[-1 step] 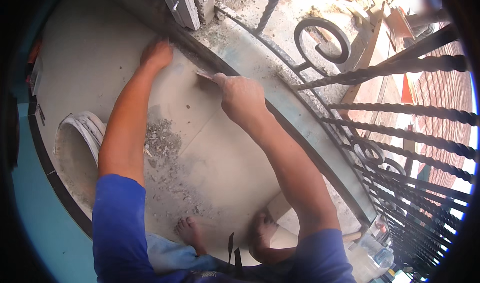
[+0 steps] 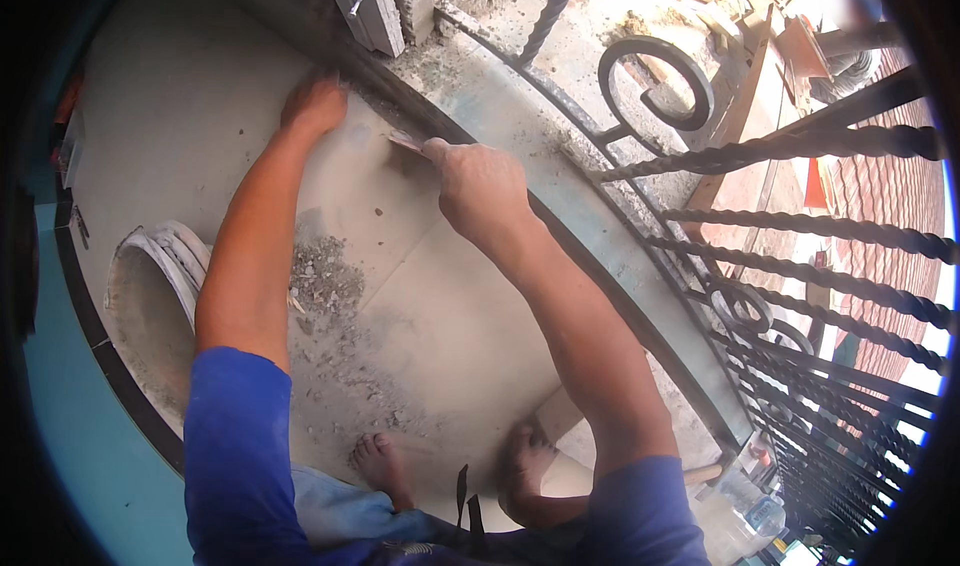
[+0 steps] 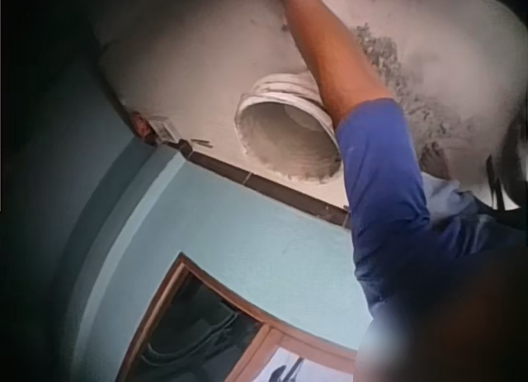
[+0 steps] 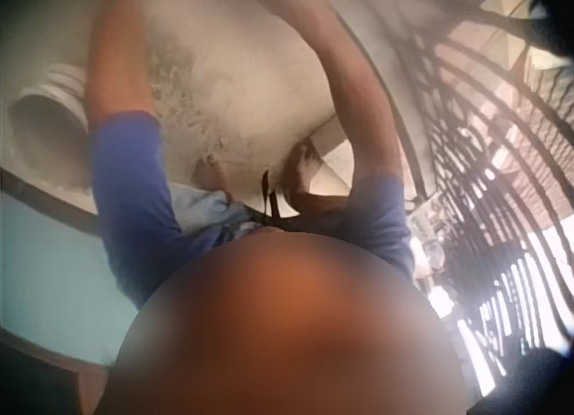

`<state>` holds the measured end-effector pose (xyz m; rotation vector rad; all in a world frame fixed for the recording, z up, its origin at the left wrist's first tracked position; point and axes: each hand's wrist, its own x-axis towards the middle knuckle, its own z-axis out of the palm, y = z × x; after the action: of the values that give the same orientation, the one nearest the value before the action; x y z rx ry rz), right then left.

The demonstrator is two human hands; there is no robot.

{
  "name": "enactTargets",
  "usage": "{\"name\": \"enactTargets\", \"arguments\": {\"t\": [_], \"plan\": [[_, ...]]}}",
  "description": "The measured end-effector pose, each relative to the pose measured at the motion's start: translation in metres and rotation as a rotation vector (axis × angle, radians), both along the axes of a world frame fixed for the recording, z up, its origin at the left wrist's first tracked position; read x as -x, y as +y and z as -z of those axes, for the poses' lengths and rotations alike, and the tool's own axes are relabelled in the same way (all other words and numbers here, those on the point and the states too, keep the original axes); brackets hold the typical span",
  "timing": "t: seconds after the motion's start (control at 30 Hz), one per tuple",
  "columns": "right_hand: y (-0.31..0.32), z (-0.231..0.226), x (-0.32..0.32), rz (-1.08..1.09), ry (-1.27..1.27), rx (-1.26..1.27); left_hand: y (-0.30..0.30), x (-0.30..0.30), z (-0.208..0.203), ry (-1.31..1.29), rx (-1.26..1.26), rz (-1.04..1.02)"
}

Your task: The person scrapes and sweeps debris from a tiled floor using a trowel and a pink sponge. They move a bucket and a rectangular tile to access areas, then scrape dust and small particles into a pile and sweep them toward a doorway.

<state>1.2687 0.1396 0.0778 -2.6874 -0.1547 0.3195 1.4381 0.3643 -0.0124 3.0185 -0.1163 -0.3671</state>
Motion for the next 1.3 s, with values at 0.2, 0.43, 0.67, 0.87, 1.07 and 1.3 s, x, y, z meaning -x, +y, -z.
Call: {"name": "enactTargets", "arguments": {"t": [0.2,0.43,0.67,0.87,1.07,1.3], "plan": [[0.045,0.007,-0.056,0.002,-0.031,0.0,0.014,-0.033,0.016,-0.009,0.061,0.051],[0.044,-0.015,-0.062,0.183,-0.092,0.088,0.031,-0.037,0.03,-0.123,0.102,0.15],[0.045,0.013,-0.061,0.17,-0.048,0.152,0.023,-0.032,0.035,-0.122,0.283,0.169],[0.051,0.021,-0.081,0.142,-0.059,-0.044,0.019,-0.031,0.037,-0.115,0.446,0.249],[0.037,-0.007,-0.082,0.127,-0.108,-0.19,0.028,-0.028,0.03,0.031,0.903,-0.093],[0.061,-0.002,-0.072,0.042,-0.093,0.014,0.04,-0.002,0.047,-0.314,0.134,0.111]]}}
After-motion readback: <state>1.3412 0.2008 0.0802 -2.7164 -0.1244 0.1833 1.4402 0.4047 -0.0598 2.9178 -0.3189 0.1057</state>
